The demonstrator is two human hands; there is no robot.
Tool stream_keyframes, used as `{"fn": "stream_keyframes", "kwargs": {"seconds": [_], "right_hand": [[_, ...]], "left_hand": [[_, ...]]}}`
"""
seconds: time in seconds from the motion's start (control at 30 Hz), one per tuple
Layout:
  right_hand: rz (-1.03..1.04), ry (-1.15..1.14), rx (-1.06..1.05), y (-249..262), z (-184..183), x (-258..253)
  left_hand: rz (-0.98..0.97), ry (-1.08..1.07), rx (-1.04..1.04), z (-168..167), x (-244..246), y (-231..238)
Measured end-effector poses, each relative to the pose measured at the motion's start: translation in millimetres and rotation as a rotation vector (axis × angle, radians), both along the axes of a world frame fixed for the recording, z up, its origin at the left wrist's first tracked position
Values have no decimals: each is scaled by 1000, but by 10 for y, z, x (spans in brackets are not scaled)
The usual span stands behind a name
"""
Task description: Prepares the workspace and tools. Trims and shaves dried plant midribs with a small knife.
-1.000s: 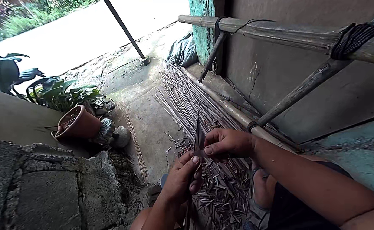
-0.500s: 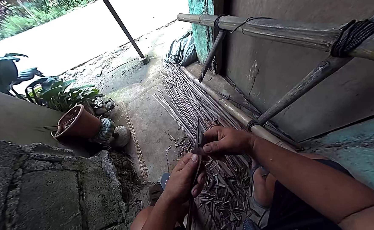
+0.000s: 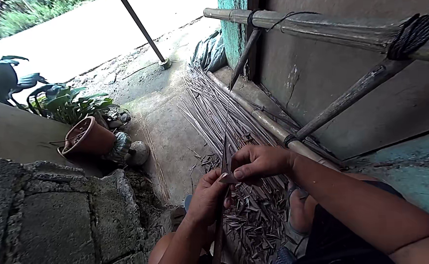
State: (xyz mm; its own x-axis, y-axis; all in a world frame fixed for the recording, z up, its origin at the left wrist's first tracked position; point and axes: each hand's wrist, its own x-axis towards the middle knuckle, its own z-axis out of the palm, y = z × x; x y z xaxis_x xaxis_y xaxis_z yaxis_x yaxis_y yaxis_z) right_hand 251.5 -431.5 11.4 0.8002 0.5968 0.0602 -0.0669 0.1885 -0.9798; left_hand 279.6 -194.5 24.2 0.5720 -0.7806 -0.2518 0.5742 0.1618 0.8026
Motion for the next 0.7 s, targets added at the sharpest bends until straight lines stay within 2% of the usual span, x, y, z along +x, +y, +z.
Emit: {"fn": "stream_keyframes", "kwargs": {"seconds": [0.13,0.27,0.47,0.7], "right_hand": [[-12,-46,1,-21,4,-9],[-136,-27,-18,-140,-75,48],[-75,-87,39,-29,-50,67],[-346,-89,19,-147,-123,127]], "left_hand": [[-31,20,-42,20,-3,10],[-65,44,-65,49,11,34],[-127,64,-59,32,-25,34],[-133,142,-101,26,33,46]]}}
